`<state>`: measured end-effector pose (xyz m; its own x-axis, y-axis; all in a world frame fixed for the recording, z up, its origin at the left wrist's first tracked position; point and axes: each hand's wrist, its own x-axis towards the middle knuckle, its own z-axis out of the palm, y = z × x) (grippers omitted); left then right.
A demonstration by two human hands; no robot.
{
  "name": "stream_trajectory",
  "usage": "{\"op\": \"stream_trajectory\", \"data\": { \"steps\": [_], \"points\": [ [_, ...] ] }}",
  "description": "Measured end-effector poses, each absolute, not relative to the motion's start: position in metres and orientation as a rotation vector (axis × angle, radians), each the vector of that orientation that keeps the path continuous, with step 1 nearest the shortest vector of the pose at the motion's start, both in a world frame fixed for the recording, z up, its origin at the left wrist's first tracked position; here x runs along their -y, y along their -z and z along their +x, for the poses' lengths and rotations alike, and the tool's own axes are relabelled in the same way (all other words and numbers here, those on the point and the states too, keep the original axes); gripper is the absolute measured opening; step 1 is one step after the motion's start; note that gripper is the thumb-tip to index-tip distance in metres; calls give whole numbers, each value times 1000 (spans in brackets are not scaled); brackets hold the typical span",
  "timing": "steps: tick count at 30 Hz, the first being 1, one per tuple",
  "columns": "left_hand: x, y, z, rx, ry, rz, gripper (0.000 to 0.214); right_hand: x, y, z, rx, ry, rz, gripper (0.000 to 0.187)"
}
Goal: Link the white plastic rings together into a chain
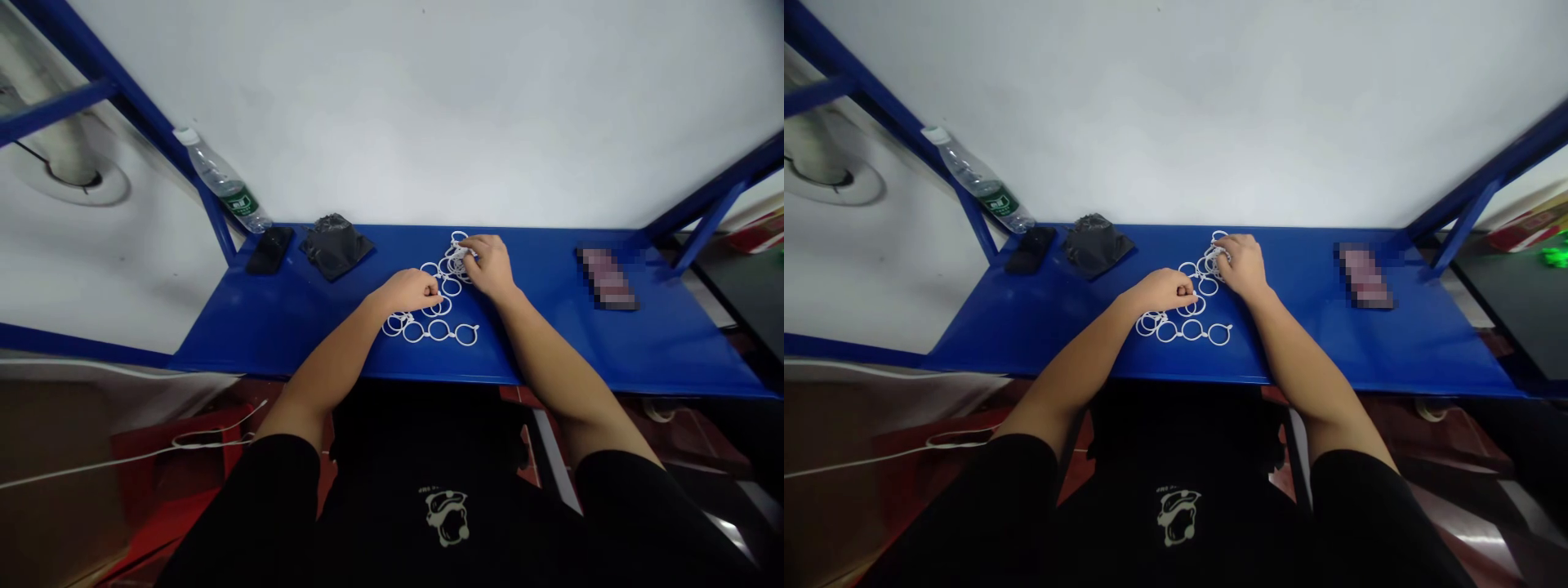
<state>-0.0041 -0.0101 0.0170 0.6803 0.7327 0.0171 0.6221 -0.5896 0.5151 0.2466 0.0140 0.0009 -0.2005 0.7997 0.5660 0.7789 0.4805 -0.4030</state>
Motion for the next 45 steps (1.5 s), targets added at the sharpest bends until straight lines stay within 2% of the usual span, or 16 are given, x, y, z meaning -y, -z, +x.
{"op": "stream_trajectory", "data": {
  "steps": [3,10,18,25,31,40,42,45],
  "points": [
    [7,-12,-3,-1090,-458,2469,20,-5,-10,242,1991,-55,-1240,34],
    [2,-3,-4,-1106,-917,2593,14,12,-20,222,2233,-490,-1036,28],
    [2,2,-1,-1096,-1006,2724,15,13,-18,216,2064,-638,-1062,20],
    [5,2,5,-1126,-1040,2715,14,14,-16,208,1886,-589,-1137,16],
    [2,-5,-3,-1213,-952,2566,14,9,-15,214,1903,-516,-1178,26],
    [-2,-11,-19,-985,-408,2447,14,-14,-11,253,2016,-216,-1307,31],
    [1,-10,-14,-990,-386,2477,6,-11,-13,251,2009,-219,-1288,31],
    [3,-10,-10,-1040,-451,2516,12,0,-17,239,2114,-373,-1205,29]
  ]
}}
